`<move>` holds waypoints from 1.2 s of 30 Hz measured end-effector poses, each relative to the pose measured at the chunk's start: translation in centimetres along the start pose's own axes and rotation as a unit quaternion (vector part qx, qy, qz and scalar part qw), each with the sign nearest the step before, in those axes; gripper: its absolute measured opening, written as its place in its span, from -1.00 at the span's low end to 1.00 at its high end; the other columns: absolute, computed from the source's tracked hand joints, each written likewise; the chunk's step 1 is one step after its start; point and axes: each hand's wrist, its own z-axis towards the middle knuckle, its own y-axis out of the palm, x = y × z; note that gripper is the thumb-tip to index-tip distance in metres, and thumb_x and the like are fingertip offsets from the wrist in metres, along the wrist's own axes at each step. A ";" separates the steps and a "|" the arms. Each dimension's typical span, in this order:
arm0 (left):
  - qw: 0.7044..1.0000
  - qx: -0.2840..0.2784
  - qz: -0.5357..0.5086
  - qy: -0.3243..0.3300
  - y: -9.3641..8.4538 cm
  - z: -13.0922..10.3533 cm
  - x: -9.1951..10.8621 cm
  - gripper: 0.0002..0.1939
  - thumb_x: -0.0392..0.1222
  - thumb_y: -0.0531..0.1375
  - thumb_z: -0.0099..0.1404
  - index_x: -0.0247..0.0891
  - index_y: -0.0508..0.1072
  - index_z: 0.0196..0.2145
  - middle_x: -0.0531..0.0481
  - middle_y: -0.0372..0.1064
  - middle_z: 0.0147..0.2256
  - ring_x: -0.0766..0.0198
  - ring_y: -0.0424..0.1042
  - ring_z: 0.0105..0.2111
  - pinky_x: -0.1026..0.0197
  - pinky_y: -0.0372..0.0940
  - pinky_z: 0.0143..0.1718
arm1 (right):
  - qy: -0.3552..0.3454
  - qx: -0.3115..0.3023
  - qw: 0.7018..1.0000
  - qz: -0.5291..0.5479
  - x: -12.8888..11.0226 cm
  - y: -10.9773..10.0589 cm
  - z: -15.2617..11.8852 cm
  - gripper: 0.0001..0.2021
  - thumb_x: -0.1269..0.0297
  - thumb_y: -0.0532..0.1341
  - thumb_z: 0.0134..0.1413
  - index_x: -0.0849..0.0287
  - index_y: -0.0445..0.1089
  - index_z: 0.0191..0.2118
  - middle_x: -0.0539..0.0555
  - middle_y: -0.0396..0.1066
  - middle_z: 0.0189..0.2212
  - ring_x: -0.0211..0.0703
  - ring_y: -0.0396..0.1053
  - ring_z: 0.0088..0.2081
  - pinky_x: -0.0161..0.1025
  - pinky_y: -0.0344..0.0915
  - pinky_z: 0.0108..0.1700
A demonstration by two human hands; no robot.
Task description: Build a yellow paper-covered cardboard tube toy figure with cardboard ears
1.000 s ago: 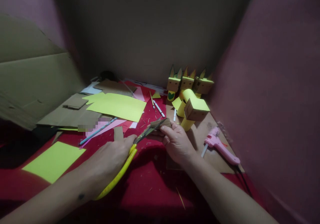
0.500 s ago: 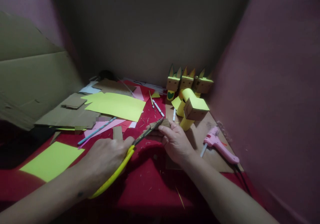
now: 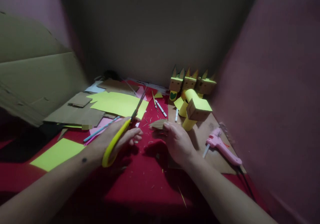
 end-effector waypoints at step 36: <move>0.983 -0.096 -0.105 0.118 1.8 3.8 1.6 -0.59 -0.04 0.34 0.18 -0.23 0.40 -0.06 0.10 0.37 -0.50 0.31 0.35 -0.62 0.25 0.26 -0.56 | 0.077 -0.002 0.994 -0.084 -0.8 1.1 -0.8 -0.92 0.37 0.38 -0.18 0.19 0.49 -0.46 -0.10 0.38 -0.59 -0.36 0.23 -0.57 -0.34 0.15 -0.46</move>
